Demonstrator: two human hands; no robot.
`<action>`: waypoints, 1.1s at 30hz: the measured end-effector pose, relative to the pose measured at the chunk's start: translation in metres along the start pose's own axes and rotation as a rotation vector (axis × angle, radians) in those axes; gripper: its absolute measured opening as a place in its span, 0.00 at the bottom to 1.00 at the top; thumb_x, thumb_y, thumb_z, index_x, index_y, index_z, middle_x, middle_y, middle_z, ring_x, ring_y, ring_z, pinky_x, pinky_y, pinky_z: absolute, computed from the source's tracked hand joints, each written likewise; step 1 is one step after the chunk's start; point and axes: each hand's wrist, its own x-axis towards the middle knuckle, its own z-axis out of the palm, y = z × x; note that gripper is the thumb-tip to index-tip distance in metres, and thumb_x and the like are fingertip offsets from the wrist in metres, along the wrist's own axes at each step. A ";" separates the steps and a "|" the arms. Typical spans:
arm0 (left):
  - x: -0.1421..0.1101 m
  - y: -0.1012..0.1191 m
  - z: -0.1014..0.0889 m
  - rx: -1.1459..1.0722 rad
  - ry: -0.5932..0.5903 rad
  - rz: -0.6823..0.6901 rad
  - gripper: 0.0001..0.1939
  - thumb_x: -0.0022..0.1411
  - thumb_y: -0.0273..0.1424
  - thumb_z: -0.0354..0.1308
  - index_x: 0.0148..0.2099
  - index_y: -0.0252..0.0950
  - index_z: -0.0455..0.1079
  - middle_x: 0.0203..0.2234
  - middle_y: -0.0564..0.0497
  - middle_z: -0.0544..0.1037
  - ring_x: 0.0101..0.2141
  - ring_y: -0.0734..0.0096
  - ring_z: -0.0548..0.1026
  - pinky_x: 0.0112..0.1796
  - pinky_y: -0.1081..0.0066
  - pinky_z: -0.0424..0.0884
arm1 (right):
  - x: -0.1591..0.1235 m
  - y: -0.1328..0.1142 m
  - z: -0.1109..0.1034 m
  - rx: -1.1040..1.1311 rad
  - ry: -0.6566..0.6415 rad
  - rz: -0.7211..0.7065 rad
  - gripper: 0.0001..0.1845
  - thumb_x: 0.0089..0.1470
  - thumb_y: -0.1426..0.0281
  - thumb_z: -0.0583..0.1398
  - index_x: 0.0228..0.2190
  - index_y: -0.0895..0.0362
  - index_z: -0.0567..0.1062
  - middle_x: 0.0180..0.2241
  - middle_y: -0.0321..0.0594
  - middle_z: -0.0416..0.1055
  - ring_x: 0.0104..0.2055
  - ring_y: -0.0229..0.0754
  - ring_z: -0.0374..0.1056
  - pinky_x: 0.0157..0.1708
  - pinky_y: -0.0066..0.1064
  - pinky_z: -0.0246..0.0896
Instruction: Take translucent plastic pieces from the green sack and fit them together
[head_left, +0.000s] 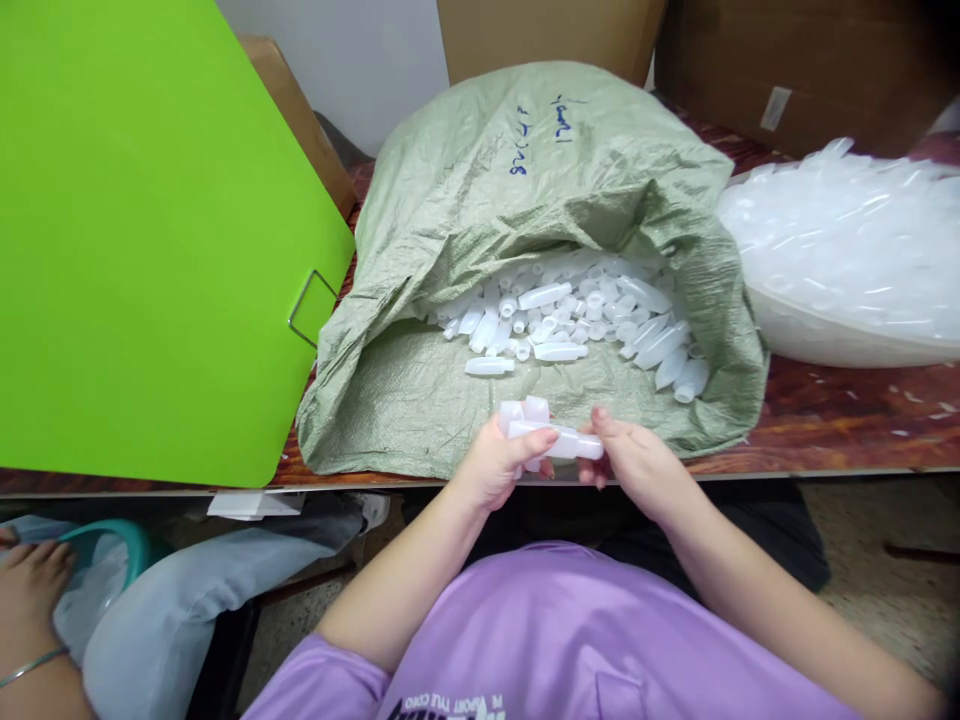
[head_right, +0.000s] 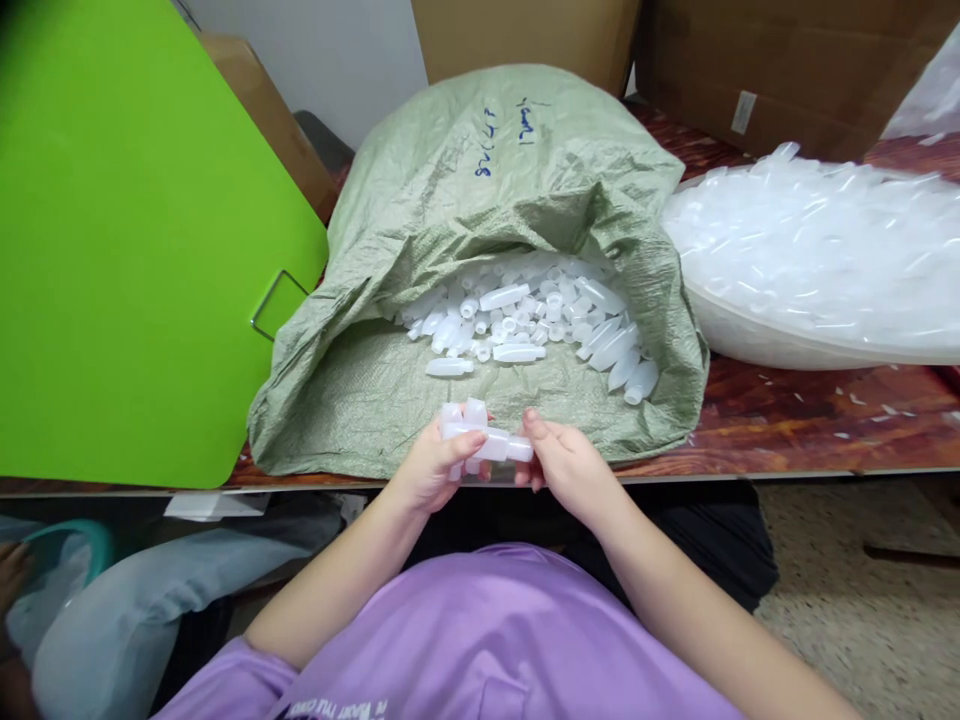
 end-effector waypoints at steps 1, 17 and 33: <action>0.001 -0.001 0.001 -0.019 0.022 0.008 0.19 0.44 0.36 0.66 0.36 0.32 0.66 0.21 0.55 0.70 0.17 0.79 0.67 0.18 0.77 0.64 | -0.001 0.002 0.002 -0.036 0.074 -0.084 0.27 0.57 0.50 0.46 0.30 0.58 0.72 0.24 0.41 0.71 0.21 0.36 0.65 0.24 0.30 0.63; -0.013 0.002 -0.002 -0.126 0.141 0.002 0.19 0.44 0.36 0.63 0.37 0.32 0.64 0.18 0.56 0.69 0.14 0.79 0.66 0.15 0.79 0.60 | -0.008 -0.004 0.011 -0.389 -0.046 -0.370 0.15 0.59 0.61 0.49 0.31 0.56 0.70 0.21 0.35 0.67 0.22 0.36 0.64 0.24 0.27 0.61; -0.033 -0.003 -0.013 -0.193 0.049 -0.067 0.17 0.45 0.36 0.61 0.37 0.34 0.64 0.16 0.57 0.68 0.14 0.79 0.64 0.15 0.78 0.59 | 0.005 -0.002 0.032 -0.264 -0.171 -0.687 0.16 0.55 0.65 0.51 0.17 0.55 0.61 0.16 0.33 0.62 0.18 0.32 0.57 0.20 0.25 0.52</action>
